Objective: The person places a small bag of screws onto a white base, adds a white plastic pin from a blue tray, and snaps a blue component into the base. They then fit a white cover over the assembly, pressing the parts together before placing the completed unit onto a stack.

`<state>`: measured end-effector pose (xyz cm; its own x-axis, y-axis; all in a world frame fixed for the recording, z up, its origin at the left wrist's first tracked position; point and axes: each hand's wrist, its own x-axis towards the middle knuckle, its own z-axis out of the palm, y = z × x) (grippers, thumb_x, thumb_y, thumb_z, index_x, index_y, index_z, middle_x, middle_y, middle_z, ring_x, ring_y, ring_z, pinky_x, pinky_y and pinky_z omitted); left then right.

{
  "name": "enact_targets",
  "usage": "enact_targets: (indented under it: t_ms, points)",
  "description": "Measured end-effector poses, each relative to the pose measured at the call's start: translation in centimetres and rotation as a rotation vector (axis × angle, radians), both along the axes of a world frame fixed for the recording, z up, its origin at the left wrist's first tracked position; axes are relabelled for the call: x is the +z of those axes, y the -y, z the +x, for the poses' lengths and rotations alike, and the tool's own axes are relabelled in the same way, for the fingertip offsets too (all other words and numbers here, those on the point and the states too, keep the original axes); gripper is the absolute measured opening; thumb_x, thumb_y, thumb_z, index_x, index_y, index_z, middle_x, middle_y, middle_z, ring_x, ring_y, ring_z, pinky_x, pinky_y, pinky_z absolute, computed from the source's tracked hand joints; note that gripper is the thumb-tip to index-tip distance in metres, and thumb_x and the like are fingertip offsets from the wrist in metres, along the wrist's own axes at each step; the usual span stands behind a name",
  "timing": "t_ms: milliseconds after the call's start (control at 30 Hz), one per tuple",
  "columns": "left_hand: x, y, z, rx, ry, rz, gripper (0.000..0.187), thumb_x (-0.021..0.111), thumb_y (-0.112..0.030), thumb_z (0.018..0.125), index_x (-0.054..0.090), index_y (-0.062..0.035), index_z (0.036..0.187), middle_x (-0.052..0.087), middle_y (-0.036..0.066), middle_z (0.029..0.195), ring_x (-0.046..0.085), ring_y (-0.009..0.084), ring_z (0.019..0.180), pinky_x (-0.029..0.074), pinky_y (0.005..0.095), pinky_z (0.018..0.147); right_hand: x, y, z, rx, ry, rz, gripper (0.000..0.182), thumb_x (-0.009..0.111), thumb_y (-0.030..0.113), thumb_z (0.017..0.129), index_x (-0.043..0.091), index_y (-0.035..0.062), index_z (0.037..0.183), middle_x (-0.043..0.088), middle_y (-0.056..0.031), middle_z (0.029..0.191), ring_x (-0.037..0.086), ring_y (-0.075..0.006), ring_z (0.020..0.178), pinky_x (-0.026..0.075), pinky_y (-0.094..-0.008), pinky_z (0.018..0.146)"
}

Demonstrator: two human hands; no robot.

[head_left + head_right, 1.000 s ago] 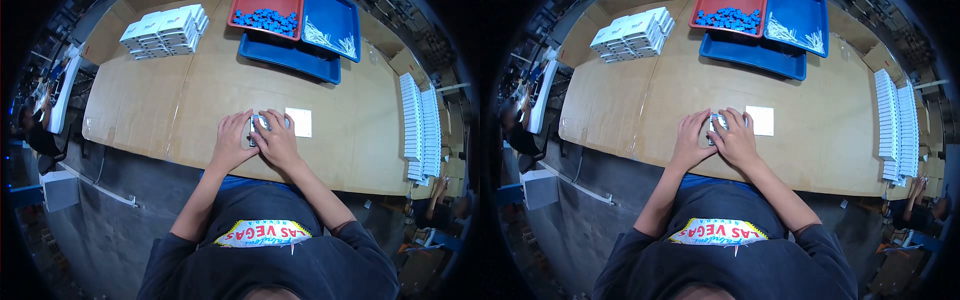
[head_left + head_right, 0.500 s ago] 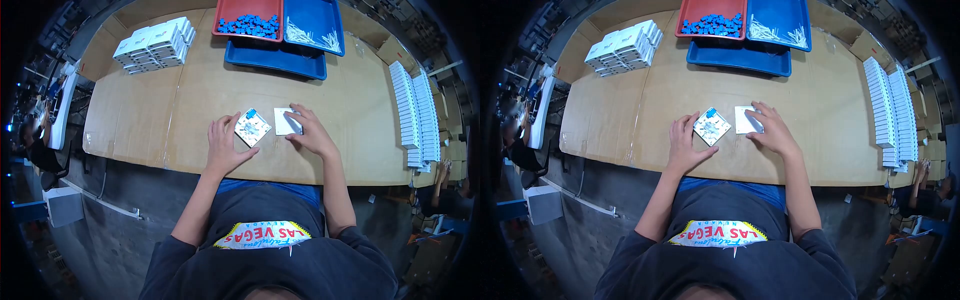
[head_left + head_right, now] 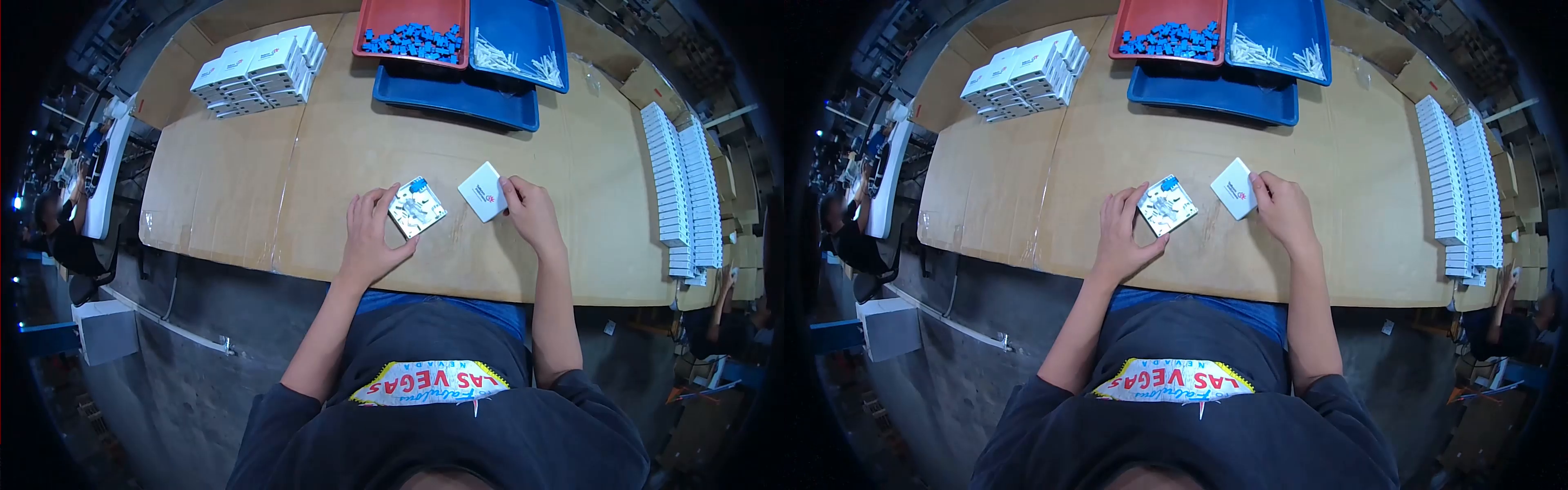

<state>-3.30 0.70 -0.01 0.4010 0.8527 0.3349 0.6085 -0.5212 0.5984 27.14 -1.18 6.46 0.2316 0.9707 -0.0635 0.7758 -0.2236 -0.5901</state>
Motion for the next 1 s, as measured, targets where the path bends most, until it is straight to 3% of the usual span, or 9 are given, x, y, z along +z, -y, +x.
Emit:
enact_targets:
  t_ms: [233,367,567,667,700,800,833,933,1000]
  points:
    - [0.2,0.1,-0.4,-0.013,0.321,-0.131,0.090,0.083,-0.016,0.073,0.043,-0.0038,0.153,0.049,0.020,0.140,0.050,0.0362,0.134,0.039,0.0453,0.117,-4.6,0.2,-0.5,-0.097,-0.046,0.251,0.033,0.066,0.030,0.099,0.072,0.0023,0.115,0.067,-0.0172,0.124,0.065,-0.0348,0.112,0.053,-0.0436,0.092]
    - [-0.4,0.0,-0.9,0.003,0.436,-0.122,0.093,0.079,-0.014,0.079,0.033,0.0019,0.158,0.045,0.019,0.145,0.049,0.0298,0.138,0.039,0.0442,0.119,-4.9,1.4,-3.8,-0.035,0.183,0.273,0.059,0.083,0.037,0.084,0.067,0.0040,0.130,0.060,-0.0194,0.137,0.059,-0.0395,0.124,0.050,-0.0481,0.103]
    - [1.2,0.5,0.6,-0.020,0.934,-0.342,0.093,0.077,-0.021,0.087,0.025,-0.0017,0.162,0.048,0.023,0.149,0.052,0.0294,0.136,0.038,0.0439,0.120,-5.1,1.3,-3.5,0.095,0.114,0.368,0.062,0.087,0.028,0.081,0.065,0.0041,0.133,0.060,-0.0201,0.138,0.059,-0.0385,0.126,0.049,-0.0468,0.106]
    - [2.7,1.2,1.2,-0.016,1.327,-0.689,0.078,0.067,-0.025,0.096,0.030,-0.0013,0.160,0.051,0.021,0.149,0.051,0.0280,0.139,0.039,0.0440,0.118,-2.6,1.5,-4.3,0.181,-0.194,0.470,0.061,0.087,0.024,0.081,0.065,0.0026,0.134,0.062,-0.0194,0.137,0.059,-0.0358,0.128,0.047,-0.0419,0.108]
    - [3.0,1.5,1.4,0.005,1.426,-0.836,0.068,0.052,-0.042,0.106,0.036,-0.0009,0.157,0.055,0.022,0.147,0.052,0.0288,0.139,0.043,0.0439,0.115,-1.8,1.9,-4.7,0.163,-0.369,0.395,0.063,0.078,0.020,0.088,0.058,0.0043,0.145,0.063,-0.0178,0.139,0.059,-0.0311,0.131,0.045,-0.0381,0.111]
    - [4.1,1.4,1.6,-0.016,1.652,-1.162,0.069,0.040,-0.054,0.108,0.042,-0.0006,0.152,0.057,0.022,0.145,0.056,0.0308,0.135,0.047,0.0434,0.111,-0.9,1.9,-4.7,0.131,-1.117,0.159,0.068,0.066,0.021,0.095,0.045,0.0082,0.158,0.061,-0.0173,0.144,0.059,-0.0283,0.132,0.044,-0.0374,0.111]
    - [3.5,1.3,1.5,-0.051,1.630,-1.272,0.073,0.035,-0.059,0.107,0.047,-0.0003,0.148,0.059,0.022,0.142,0.060,0.0324,0.129,0.050,0.0452,0.108,0.1,1.8,-5.2,0.167,-1.252,0.120,0.071,0.050,0.028,0.100,0.031,0.0084,0.165,0.059,-0.0186,0.146,0.057,-0.0288,0.135,0.044,-0.0389,0.113]
    - [3.8,1.7,1.9,-0.140,1.623,-1.431,0.074,0.034,-0.061,0.107,0.048,-0.0002,0.147,0.061,0.023,0.140,0.064,0.0338,0.123,0.052,0.0473,0.106,0.7,1.6,-5.9,0.138,-1.643,0.018,0.070,0.040,0.035,0.102,0.029,0.0057,0.165,0.059,-0.0204,0.145,0.057,-0.0312,0.136,0.045,-0.0423,0.115]
    - [4.6,2.1,2.2,-0.121,1.581,-1.489,0.078,0.030,-0.062,0.107,0.047,0.0005,0.151,0.059,0.023,0.143,0.063,0.0352,0.124,0.053,0.0497,0.105,0.7,1.2,-6.1,0.198,-1.651,0.018,0.067,0.031,0.040,0.106,0.032,0.0042,0.162,0.059,-0.0206,0.144,0.059,-0.0320,0.134,0.046,-0.0457,0.114]
